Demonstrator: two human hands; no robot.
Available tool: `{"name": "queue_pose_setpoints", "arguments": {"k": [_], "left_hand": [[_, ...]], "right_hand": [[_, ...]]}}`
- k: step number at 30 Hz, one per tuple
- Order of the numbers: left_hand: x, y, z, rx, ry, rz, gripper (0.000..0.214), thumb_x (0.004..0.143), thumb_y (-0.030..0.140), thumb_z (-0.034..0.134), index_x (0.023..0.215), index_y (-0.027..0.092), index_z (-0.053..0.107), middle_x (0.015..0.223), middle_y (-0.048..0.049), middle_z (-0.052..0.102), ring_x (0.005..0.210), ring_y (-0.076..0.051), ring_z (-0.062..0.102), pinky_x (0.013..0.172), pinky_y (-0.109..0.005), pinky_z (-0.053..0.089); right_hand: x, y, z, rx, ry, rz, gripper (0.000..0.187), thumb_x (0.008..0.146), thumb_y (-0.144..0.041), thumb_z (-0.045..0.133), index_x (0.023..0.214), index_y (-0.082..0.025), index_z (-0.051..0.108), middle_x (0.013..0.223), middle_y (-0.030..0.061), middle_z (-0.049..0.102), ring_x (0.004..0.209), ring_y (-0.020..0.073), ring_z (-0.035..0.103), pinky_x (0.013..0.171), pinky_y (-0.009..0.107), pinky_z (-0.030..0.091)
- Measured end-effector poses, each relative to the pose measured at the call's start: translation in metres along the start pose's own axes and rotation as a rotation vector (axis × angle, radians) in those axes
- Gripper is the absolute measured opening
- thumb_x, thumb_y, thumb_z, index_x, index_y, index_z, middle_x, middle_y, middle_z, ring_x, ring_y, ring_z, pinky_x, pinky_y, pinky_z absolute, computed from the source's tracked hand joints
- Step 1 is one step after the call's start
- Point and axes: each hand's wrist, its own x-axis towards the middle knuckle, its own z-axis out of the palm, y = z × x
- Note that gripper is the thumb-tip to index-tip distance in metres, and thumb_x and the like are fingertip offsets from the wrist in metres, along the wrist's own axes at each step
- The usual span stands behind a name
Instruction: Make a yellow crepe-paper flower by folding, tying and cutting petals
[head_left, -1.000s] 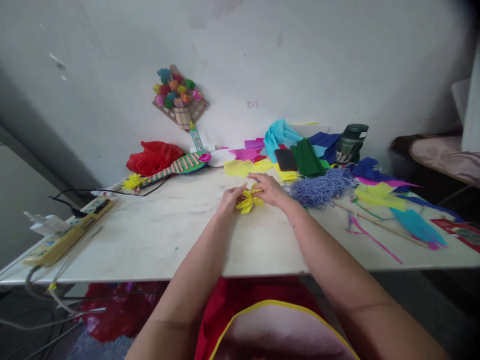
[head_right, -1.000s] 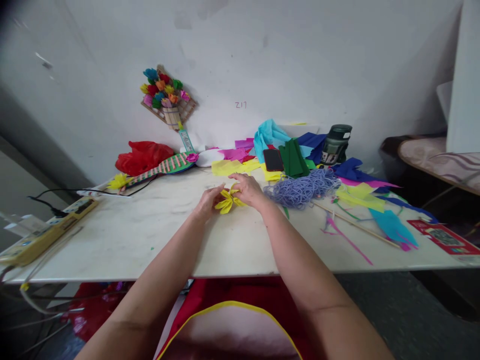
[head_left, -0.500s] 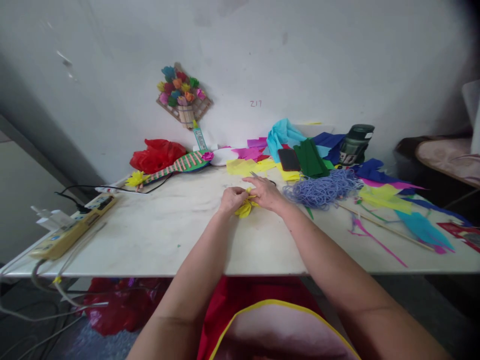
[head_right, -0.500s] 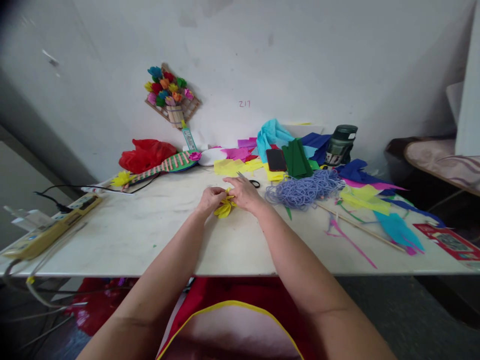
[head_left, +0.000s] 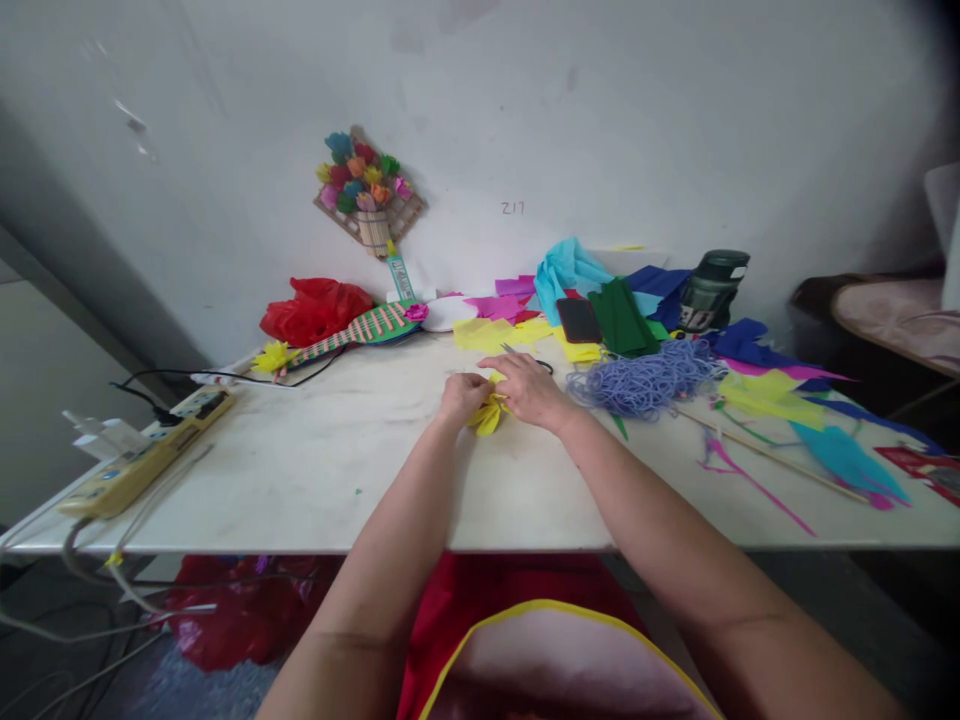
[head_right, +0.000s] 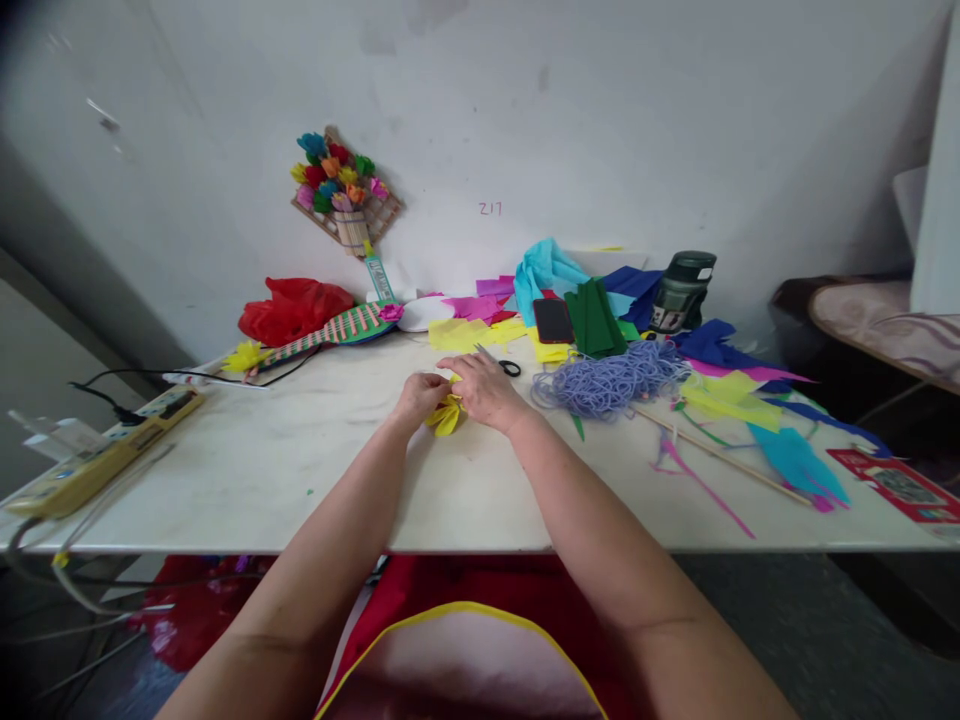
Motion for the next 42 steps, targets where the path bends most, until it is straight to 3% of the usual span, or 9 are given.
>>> {"name": "queue_pose_setpoints", "arguments": {"k": [9,15,19,23,27,31,36,42], "left_hand": [[-0.002,0.001,-0.003,-0.022,0.024,-0.021,0.01,0.056,0.022,0.054,0.05,0.014,0.056,0.044,0.0024,0.046,0.045,-0.009,0.042,0.045,-0.021,0.031],[-0.007,0.006,-0.002,-0.076,0.024,-0.068,0.01,0.055,0.02,0.055,0.047,0.013,0.054,0.04,0.0044,0.041,0.042,-0.007,0.038,0.043,-0.02,0.029],[-0.011,0.011,-0.002,-0.244,0.017,-0.113,0.012,0.056,0.024,0.059,0.053,0.013,0.055,0.043,0.0028,0.047,0.043,-0.008,0.043,0.044,-0.02,0.033],[-0.013,0.018,-0.007,-0.514,-0.051,-0.227,0.03,0.06,0.039,0.061,0.072,0.012,0.06,0.056,-0.0025,0.058,0.051,-0.012,0.054,0.048,-0.022,0.039],[-0.014,0.021,-0.011,-0.655,-0.168,-0.293,0.043,0.062,0.051,0.058,0.084,0.013,0.061,0.073,-0.0064,0.063,0.062,-0.017,0.061,0.053,-0.025,0.046],[-0.014,0.016,-0.008,-0.646,-0.275,-0.248,0.042,0.058,0.039,0.066,0.09,0.013,0.062,0.087,-0.0094,0.064,0.067,-0.017,0.062,0.056,-0.026,0.048],[-0.015,0.011,0.001,-0.546,-0.203,-0.13,0.04,0.056,0.033,0.07,0.089,0.011,0.063,0.092,-0.0112,0.064,0.065,-0.013,0.06,0.049,-0.019,0.041],[-0.015,0.01,0.001,-0.463,-0.119,-0.044,0.034,0.056,0.035,0.068,0.079,0.011,0.064,0.078,-0.0089,0.064,0.059,-0.012,0.057,0.05,-0.021,0.04]], "right_hand": [[0.0,0.003,0.002,0.001,0.025,-0.008,0.014,0.071,-0.011,0.054,0.065,-0.019,0.063,0.114,0.0046,0.056,0.102,0.023,0.048,0.089,0.043,0.034],[0.001,0.004,-0.001,-0.032,0.006,-0.022,0.011,0.07,-0.013,0.058,0.064,-0.02,0.064,0.094,0.0033,0.062,0.089,0.0209,0.049,0.085,0.04,0.033],[0.001,0.008,0.001,-0.032,-0.013,0.002,0.011,0.072,-0.016,0.058,0.067,-0.02,0.066,0.082,0.0044,0.064,0.086,0.021,0.048,0.08,0.037,0.033],[-0.001,0.017,0.005,-0.002,0.035,0.148,0.011,0.075,-0.023,0.058,0.07,-0.02,0.068,0.077,0.0047,0.065,0.084,0.0206,0.048,0.074,0.035,0.032],[-0.004,0.022,0.007,0.025,0.117,0.259,0.012,0.075,-0.025,0.058,0.07,-0.021,0.068,0.081,0.0044,0.065,0.081,0.0197,0.047,0.073,0.034,0.032],[-0.005,0.024,0.009,-0.014,0.244,0.332,0.012,0.074,-0.026,0.058,0.068,-0.022,0.067,0.082,0.0049,0.061,0.082,0.0201,0.047,0.071,0.034,0.034],[-0.004,0.024,0.015,0.063,0.328,0.416,0.008,0.071,-0.022,0.059,0.066,-0.021,0.066,0.095,0.0055,0.059,0.087,0.021,0.05,0.076,0.036,0.04],[-0.004,0.027,0.021,0.126,0.275,0.451,0.008,0.069,-0.02,0.058,0.071,-0.019,0.066,0.113,0.0084,0.056,0.095,0.0249,0.049,0.082,0.042,0.042]]}}
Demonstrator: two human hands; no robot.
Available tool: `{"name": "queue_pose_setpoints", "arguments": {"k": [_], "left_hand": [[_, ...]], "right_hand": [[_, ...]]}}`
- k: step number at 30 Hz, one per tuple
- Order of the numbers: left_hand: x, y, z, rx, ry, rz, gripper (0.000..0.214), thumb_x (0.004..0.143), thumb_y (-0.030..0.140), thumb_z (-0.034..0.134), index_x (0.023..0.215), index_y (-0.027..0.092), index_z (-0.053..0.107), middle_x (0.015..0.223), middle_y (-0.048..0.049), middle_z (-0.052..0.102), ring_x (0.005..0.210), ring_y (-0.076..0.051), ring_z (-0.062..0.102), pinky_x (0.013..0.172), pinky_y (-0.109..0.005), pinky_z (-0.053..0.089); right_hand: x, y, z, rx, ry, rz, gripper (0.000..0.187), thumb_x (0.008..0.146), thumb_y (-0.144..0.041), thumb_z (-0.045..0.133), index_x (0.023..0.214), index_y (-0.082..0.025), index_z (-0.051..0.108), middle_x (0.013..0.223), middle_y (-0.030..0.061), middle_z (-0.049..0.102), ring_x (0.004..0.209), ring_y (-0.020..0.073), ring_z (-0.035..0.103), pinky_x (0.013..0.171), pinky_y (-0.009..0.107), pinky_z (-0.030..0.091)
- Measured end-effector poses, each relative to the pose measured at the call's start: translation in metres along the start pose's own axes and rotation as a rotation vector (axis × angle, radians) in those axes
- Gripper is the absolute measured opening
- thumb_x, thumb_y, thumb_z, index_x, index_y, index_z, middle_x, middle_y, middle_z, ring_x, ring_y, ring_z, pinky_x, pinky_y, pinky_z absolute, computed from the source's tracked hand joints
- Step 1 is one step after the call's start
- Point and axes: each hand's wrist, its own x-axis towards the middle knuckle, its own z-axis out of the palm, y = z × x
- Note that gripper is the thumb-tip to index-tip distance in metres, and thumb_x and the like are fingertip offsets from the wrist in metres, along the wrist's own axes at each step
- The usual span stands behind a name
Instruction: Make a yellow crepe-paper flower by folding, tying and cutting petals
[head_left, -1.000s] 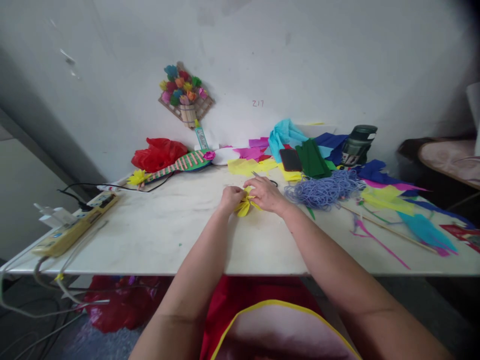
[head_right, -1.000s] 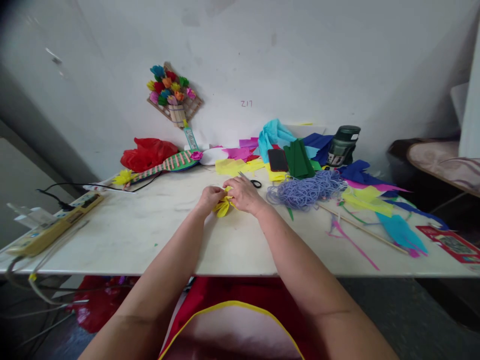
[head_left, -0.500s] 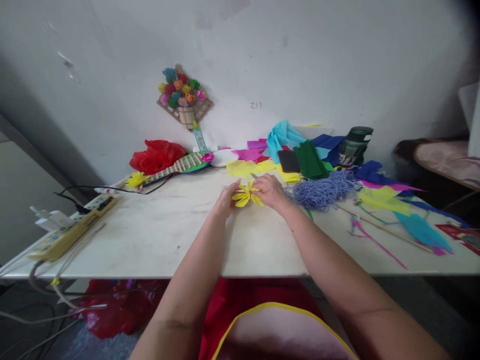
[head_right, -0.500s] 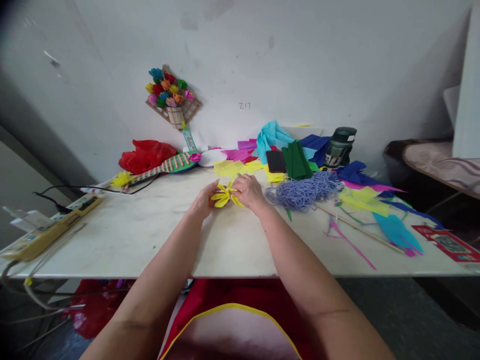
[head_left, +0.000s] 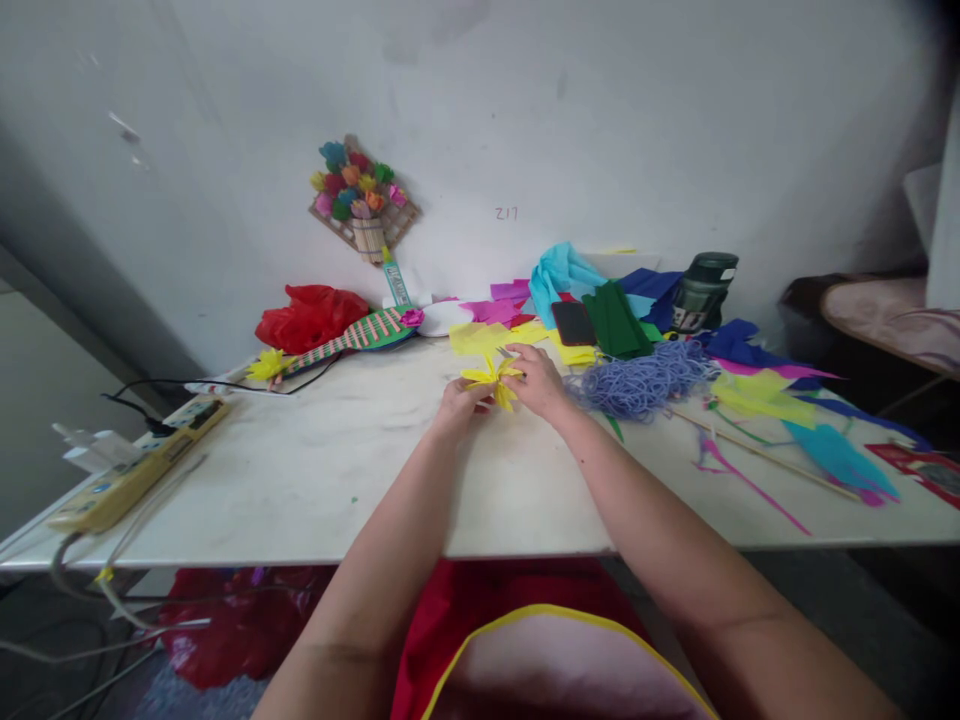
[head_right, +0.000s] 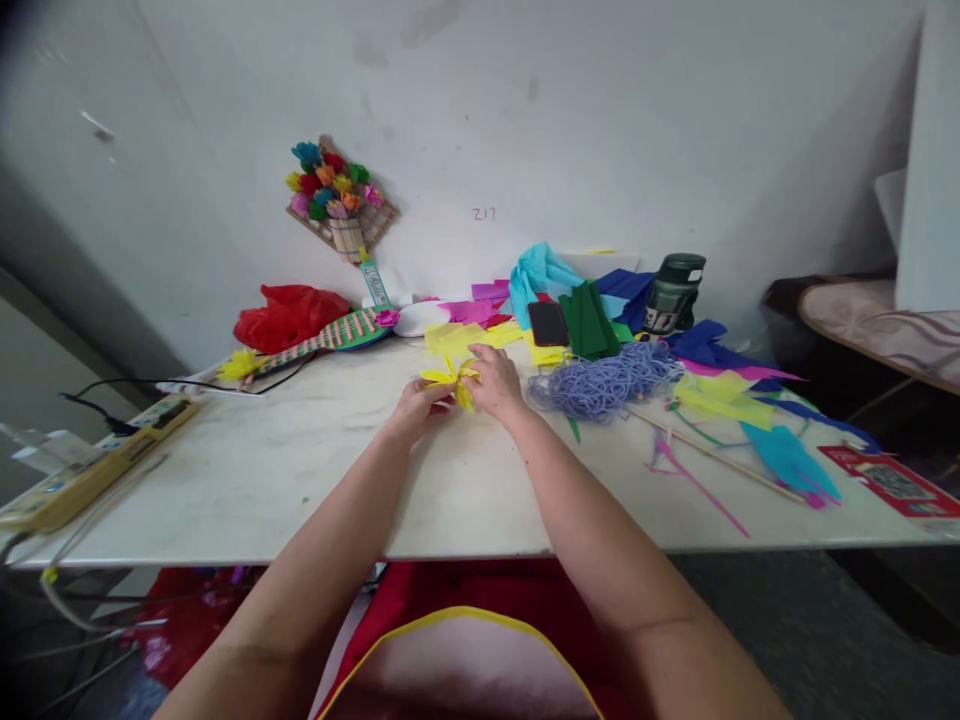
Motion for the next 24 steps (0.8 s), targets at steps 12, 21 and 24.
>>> {"name": "queue_pose_setpoints", "arguments": {"k": [12,21,24], "left_hand": [[0.0,0.0,0.006,0.175,0.056,0.07,0.03,0.058,0.036,0.066,0.075,0.011,0.061,0.06,-0.0036,0.06,0.052,-0.012,0.054,0.047,-0.023,0.041],[0.001,-0.002,0.009,0.143,0.136,0.079,0.025,0.059,0.031,0.065,0.073,0.012,0.059,0.059,-0.0016,0.058,0.051,-0.011,0.053,0.047,-0.022,0.042],[0.003,-0.004,0.01,0.142,0.164,0.089,0.023,0.06,0.03,0.063,0.072,0.012,0.059,0.057,-0.0009,0.057,0.05,-0.01,0.053,0.047,-0.022,0.043]], "right_hand": [[-0.003,-0.003,0.006,-0.035,0.078,0.04,0.01,0.065,-0.015,0.057,0.058,-0.02,0.063,0.109,0.006,0.06,0.098,0.0266,0.048,0.083,0.043,0.042],[-0.004,-0.013,0.007,-0.007,0.058,0.038,0.017,0.068,-0.013,0.053,0.053,-0.019,0.059,0.117,0.0055,0.057,0.102,0.0259,0.047,0.085,0.043,0.041],[-0.006,-0.021,0.008,-0.069,0.051,0.03,0.018,0.07,-0.013,0.051,0.057,-0.019,0.062,0.119,0.0053,0.056,0.106,0.0255,0.046,0.089,0.042,0.039]]}}
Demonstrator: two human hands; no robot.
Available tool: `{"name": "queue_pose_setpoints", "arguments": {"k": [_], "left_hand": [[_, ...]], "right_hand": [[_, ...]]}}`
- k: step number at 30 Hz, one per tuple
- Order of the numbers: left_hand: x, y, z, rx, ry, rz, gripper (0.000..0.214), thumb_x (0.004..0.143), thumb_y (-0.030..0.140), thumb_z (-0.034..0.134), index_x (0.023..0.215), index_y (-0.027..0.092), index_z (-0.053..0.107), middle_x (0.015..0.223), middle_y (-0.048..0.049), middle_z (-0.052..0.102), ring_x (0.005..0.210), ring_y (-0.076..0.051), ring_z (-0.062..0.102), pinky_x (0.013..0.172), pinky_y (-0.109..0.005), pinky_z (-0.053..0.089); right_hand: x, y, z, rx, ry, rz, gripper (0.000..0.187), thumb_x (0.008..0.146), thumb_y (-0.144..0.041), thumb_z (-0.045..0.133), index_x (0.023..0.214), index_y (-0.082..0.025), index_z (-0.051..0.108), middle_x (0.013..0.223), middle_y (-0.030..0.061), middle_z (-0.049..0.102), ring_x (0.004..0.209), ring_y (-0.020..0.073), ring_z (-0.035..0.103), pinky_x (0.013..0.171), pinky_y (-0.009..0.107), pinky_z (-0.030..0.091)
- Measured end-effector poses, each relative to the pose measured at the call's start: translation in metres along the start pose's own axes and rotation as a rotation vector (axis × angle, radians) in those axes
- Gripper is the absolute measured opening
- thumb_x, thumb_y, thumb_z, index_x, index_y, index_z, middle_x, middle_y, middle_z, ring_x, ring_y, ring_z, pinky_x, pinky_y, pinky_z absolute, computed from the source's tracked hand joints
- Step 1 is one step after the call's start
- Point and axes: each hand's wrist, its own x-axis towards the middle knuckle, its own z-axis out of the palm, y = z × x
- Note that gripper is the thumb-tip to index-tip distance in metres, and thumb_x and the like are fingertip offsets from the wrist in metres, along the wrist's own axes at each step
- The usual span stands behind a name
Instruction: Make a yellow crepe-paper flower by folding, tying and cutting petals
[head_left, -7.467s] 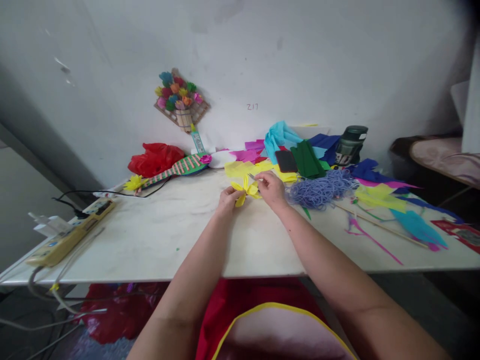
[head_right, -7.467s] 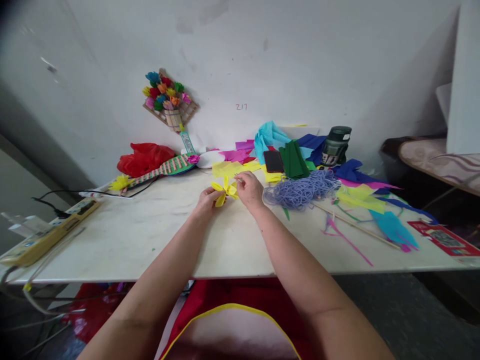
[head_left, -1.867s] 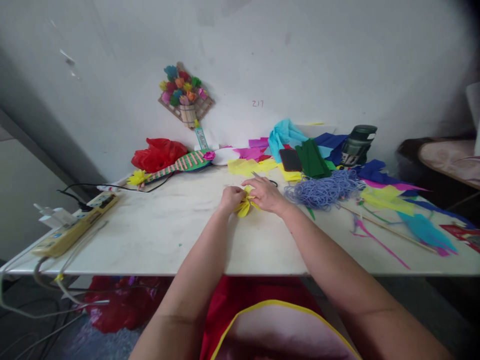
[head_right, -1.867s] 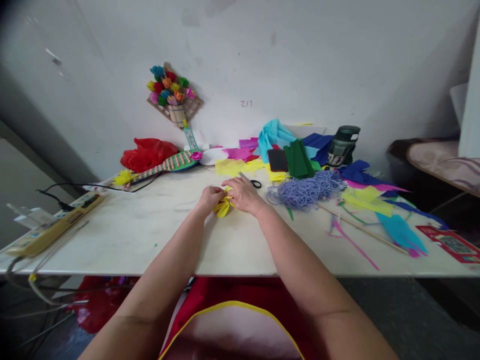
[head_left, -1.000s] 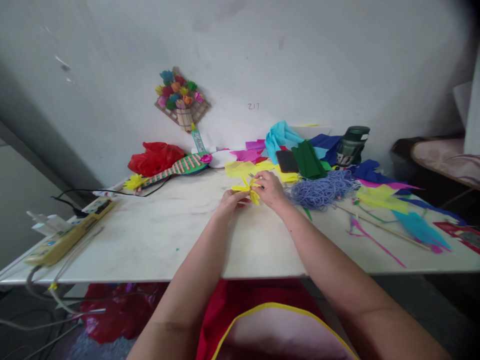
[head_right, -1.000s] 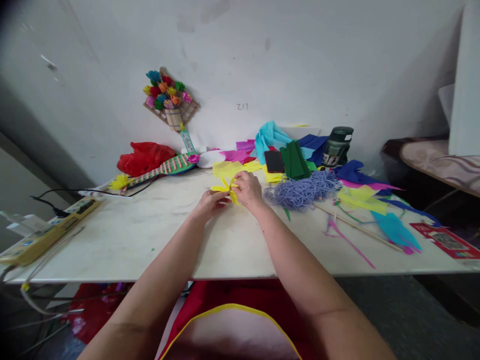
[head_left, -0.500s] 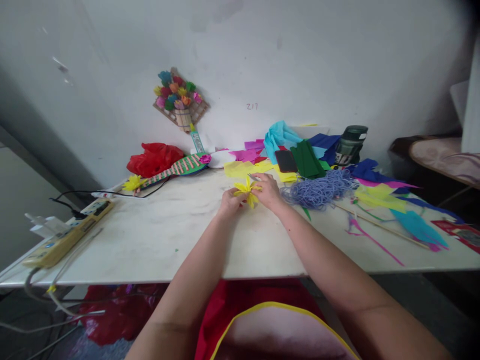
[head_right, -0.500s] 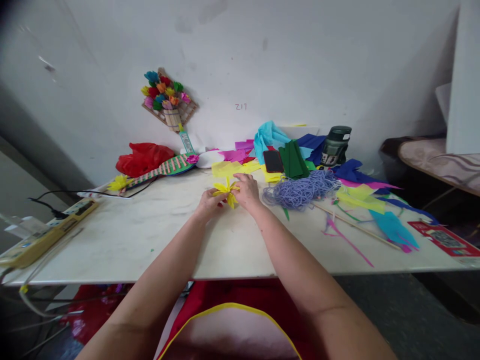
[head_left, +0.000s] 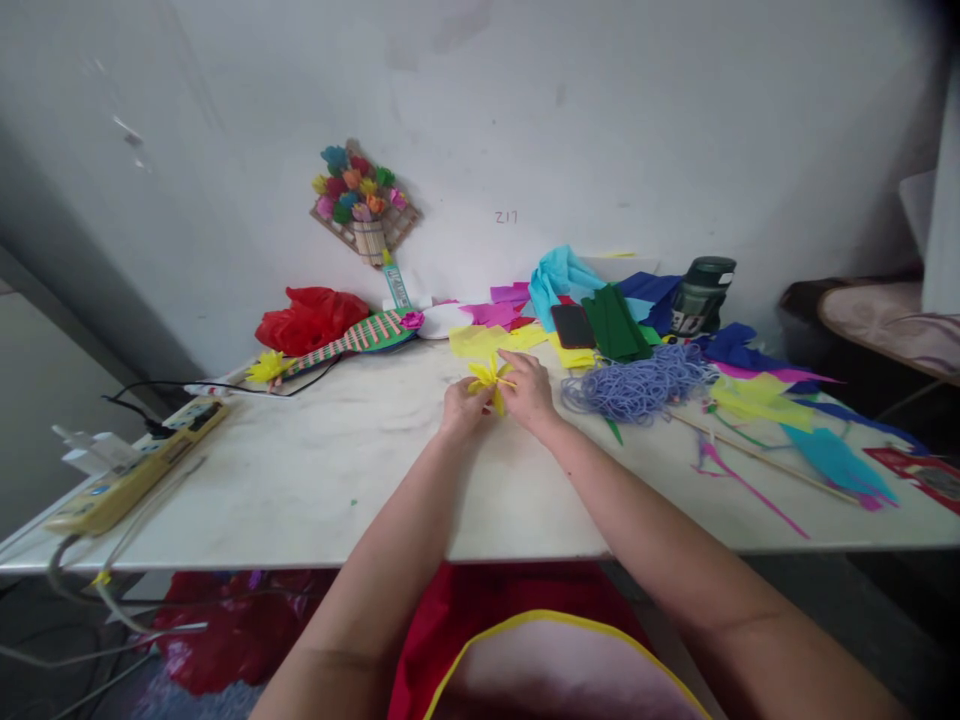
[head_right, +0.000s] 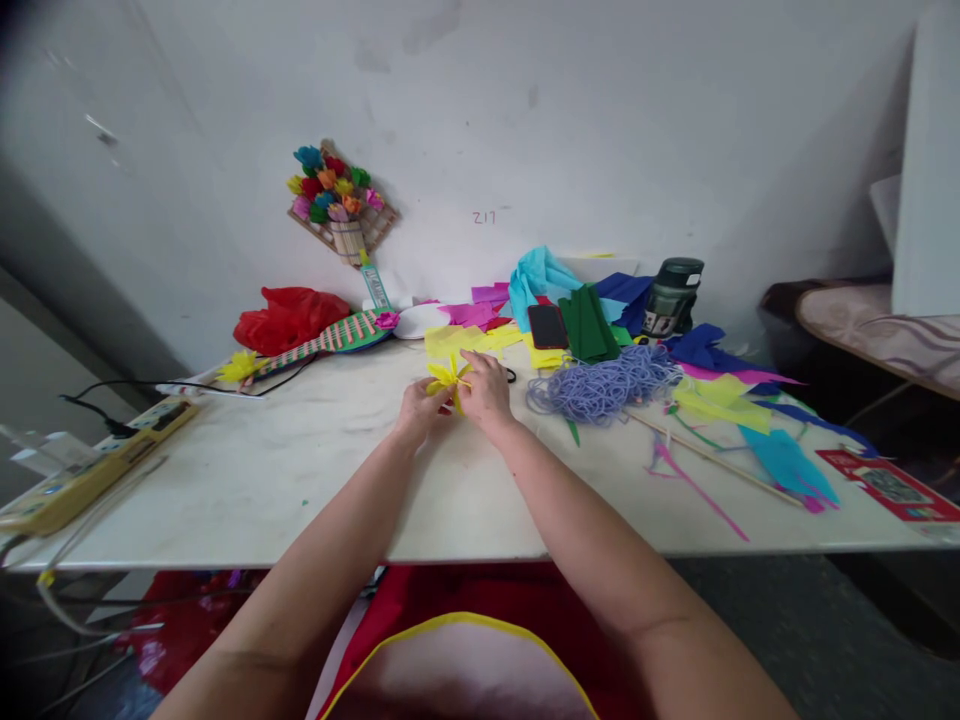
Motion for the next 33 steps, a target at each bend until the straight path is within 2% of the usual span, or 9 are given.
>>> {"name": "queue_pose_setpoints", "arguments": {"k": [10,16,19,22,26,29,33], "left_hand": [[0.006,-0.007,0.0,0.121,0.118,0.017,0.01,0.059,0.021,0.054,0.066,0.014,0.055,0.052,0.0004,0.055,0.046,-0.01,0.049,0.044,-0.021,0.039],[0.005,-0.003,-0.008,0.069,0.151,0.073,0.018,0.059,0.026,0.056,0.072,0.013,0.059,0.053,0.0001,0.056,0.048,-0.01,0.049,0.046,-0.021,0.036],[0.003,0.003,-0.01,-0.01,0.129,0.061,0.017,0.057,0.028,0.06,0.066,0.013,0.059,0.051,0.0011,0.054,0.047,-0.009,0.047,0.045,-0.021,0.033],[0.001,0.006,-0.011,-0.058,0.074,0.033,0.016,0.056,0.028,0.062,0.058,0.013,0.057,0.051,0.0009,0.053,0.045,-0.008,0.045,0.044,-0.021,0.031],[0.005,0.001,-0.013,-0.053,0.025,-0.043,0.018,0.055,0.029,0.064,0.057,0.012,0.058,0.051,-0.0006,0.054,0.044,-0.009,0.045,0.042,-0.022,0.028],[0.008,-0.004,-0.015,-0.047,-0.006,-0.082,0.018,0.054,0.028,0.066,0.061,0.013,0.061,0.053,-0.0014,0.056,0.046,-0.009,0.047,0.042,-0.022,0.029],[0.007,-0.006,-0.014,-0.112,-0.074,-0.098,0.023,0.054,0.028,0.068,0.07,0.012,0.064,0.061,-0.0034,0.061,0.049,-0.011,0.052,0.045,-0.023,0.035]], "right_hand": [[-0.008,-0.021,0.004,-0.062,-0.052,-0.027,0.026,0.08,-0.015,0.042,0.071,-0.017,0.066,0.124,0.0068,0.053,0.116,0.0254,0.04,0.094,0.043,0.031],[-0.006,-0.024,-0.002,0.014,-0.079,-0.02,0.027,0.082,-0.022,0.041,0.081,-0.018,0.067,0.131,0.0049,0.047,0.122,0.0266,0.033,0.099,0.046,0.023],[-0.002,-0.018,-0.006,0.185,-0.054,0.053,0.032,0.083,-0.026,0.037,0.076,-0.019,0.068,0.127,0.0032,0.05,0.12,0.0241,0.037,0.1,0.042,0.025],[0.001,-0.009,-0.009,0.446,0.01,0.233,0.034,0.082,-0.027,0.036,0.071,-0.021,0.067,0.119,0.0022,0.056,0.115,0.021,0.042,0.1,0.038,0.028],[0.005,0.002,-0.009,0.7,0.125,0.442,0.022,0.075,-0.029,0.047,0.065,-0.019,0.063,0.113,0.0044,0.058,0.108,0.0197,0.049,0.097,0.035,0.033],[0.006,0.008,-0.008,0.714,0.166,0.478,0.012,0.068,-0.029,0.055,0.068,-0.018,0.062,0.112,0.006,0.057,0.104,0.0199,0.051,0.09,0.035,0.039],[0.006,0.011,-0.007,0.674,0.132,0.43,0.01,0.067,-0.027,0.056,0.07,-0.02,0.062,0.11,0.0053,0.058,0.104,0.0191,0.051,0.09,0.036,0.039]]}}
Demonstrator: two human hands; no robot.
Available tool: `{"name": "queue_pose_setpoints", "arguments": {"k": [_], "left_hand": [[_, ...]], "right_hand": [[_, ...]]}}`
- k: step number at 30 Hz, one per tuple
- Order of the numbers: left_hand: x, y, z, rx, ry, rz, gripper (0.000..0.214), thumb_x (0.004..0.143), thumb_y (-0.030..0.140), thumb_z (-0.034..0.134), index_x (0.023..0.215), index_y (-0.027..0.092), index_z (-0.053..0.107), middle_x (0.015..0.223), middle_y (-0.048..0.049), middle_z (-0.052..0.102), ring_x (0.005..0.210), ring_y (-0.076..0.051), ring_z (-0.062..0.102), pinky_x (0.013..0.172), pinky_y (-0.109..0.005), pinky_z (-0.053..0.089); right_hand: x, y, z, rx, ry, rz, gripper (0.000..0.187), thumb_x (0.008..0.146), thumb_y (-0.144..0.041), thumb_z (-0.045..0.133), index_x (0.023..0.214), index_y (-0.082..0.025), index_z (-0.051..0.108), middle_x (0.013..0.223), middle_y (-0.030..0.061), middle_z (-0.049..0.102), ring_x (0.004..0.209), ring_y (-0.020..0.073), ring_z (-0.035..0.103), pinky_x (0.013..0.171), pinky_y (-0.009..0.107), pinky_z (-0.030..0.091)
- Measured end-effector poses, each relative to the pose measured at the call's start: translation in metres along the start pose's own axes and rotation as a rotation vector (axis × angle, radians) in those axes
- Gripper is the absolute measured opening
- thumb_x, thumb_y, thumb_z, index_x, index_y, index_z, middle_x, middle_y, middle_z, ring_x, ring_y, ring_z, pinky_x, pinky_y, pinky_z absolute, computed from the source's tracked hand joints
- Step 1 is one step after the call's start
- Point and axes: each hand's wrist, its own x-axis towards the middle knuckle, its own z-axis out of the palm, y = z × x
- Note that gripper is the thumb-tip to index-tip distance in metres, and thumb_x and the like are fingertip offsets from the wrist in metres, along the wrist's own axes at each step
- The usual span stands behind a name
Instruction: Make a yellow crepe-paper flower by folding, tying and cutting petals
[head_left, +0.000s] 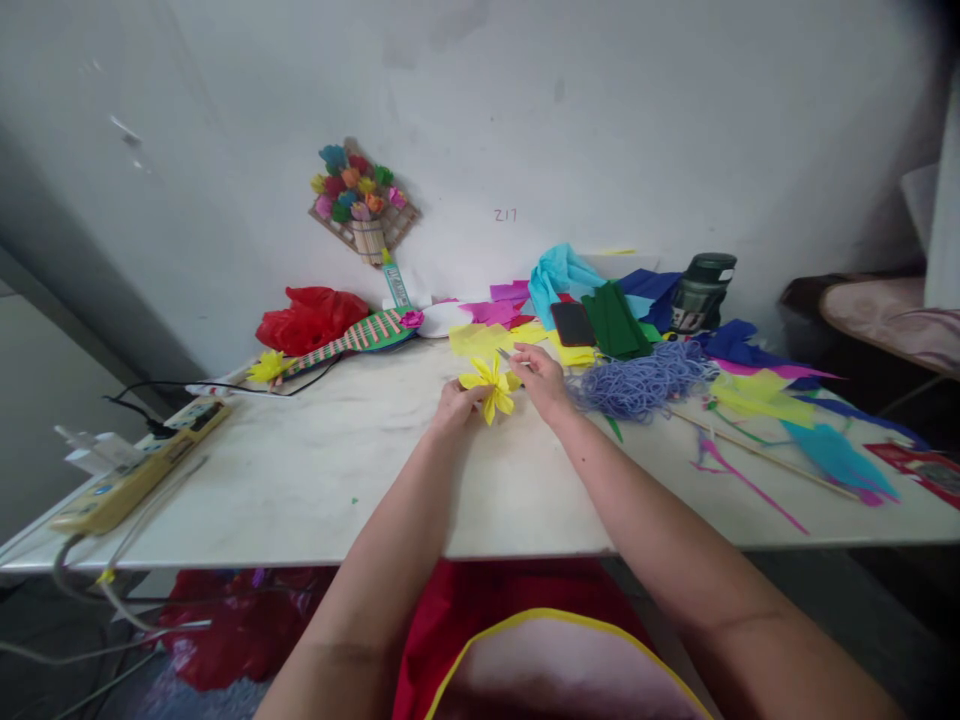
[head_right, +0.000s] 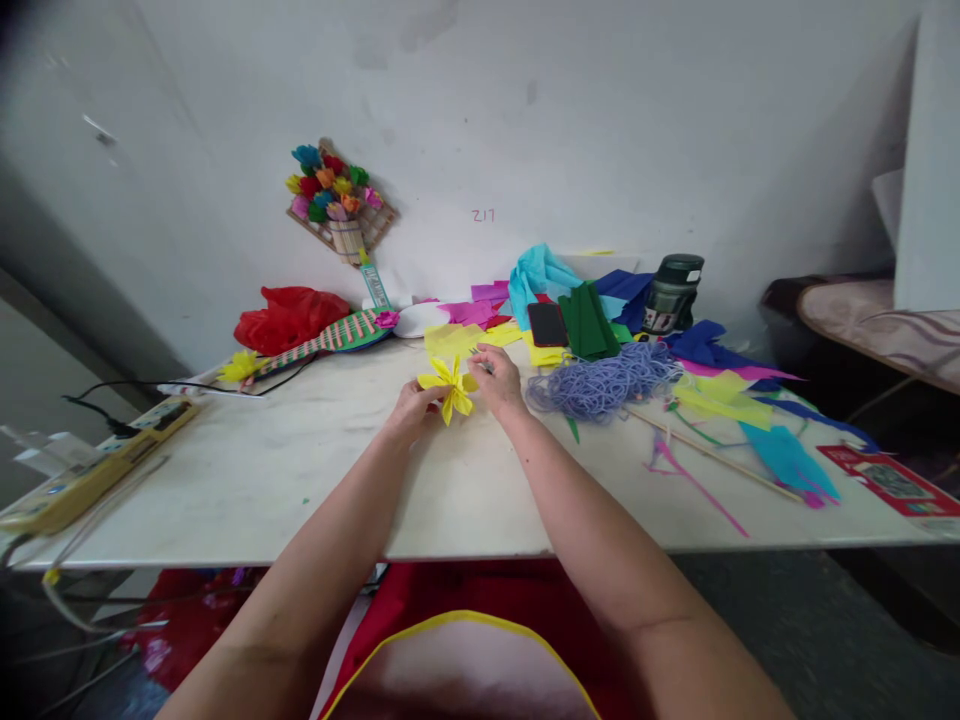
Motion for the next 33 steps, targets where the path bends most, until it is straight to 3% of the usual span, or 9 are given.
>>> {"name": "queue_pose_setpoints", "arguments": {"k": [6,13,20,25,33], "left_hand": [[-0.006,0.004,0.005,-0.095,-0.065,-0.032,0.028,0.054,0.026,0.069,0.077,0.011,0.063,0.067,-0.0059,0.064,0.053,-0.014,0.057,0.05,-0.025,0.042],[-0.006,0.004,0.004,-0.083,-0.079,-0.043,0.026,0.053,0.024,0.068,0.074,0.01,0.063,0.061,-0.005,0.063,0.05,-0.013,0.055,0.049,-0.024,0.041],[-0.003,-0.003,0.003,-0.126,-0.123,0.024,0.024,0.055,0.023,0.067,0.074,0.009,0.064,0.063,-0.0064,0.063,0.052,-0.012,0.054,0.05,-0.023,0.041],[-0.002,-0.005,0.004,-0.167,-0.124,0.014,0.03,0.054,0.023,0.067,0.079,0.008,0.065,0.072,-0.0089,0.066,0.057,-0.014,0.058,0.055,-0.025,0.043],[-0.001,-0.006,0.003,-0.137,-0.131,0.014,0.027,0.055,0.023,0.067,0.077,0.008,0.064,0.069,-0.0071,0.065,0.054,-0.012,0.056,0.053,-0.024,0.042]], "right_hand": [[0.001,0.002,0.001,-0.008,-0.056,-0.022,0.008,0.063,-0.02,0.057,0.07,-0.02,0.063,0.105,0.0048,0.06,0.102,0.0185,0.053,0.091,0.035,0.038],[0.001,0.002,-0.001,0.058,-0.106,0.143,0.019,0.061,-0.025,0.059,0.079,-0.019,0.061,0.089,0.0024,0.065,0.09,0.0184,0.058,0.086,0.035,0.042],[-0.001,-0.006,0.0,0.107,-0.154,0.205,0.021,0.06,-0.023,0.059,0.08,-0.018,0.059,0.081,0.0019,0.064,0.082,0.0172,0.06,0.079,0.034,0.045],[-0.002,-0.007,-0.001,0.119,-0.172,0.224,0.023,0.06,-0.024,0.06,0.081,-0.018,0.058,0.078,0.0019,0.065,0.078,0.0169,0.06,0.077,0.035,0.046],[-0.001,-0.003,-0.001,0.113,-0.177,0.205,0.023,0.06,-0.025,0.06,0.082,-0.018,0.059,0.08,0.0023,0.065,0.079,0.0168,0.06,0.078,0.035,0.045]]}}
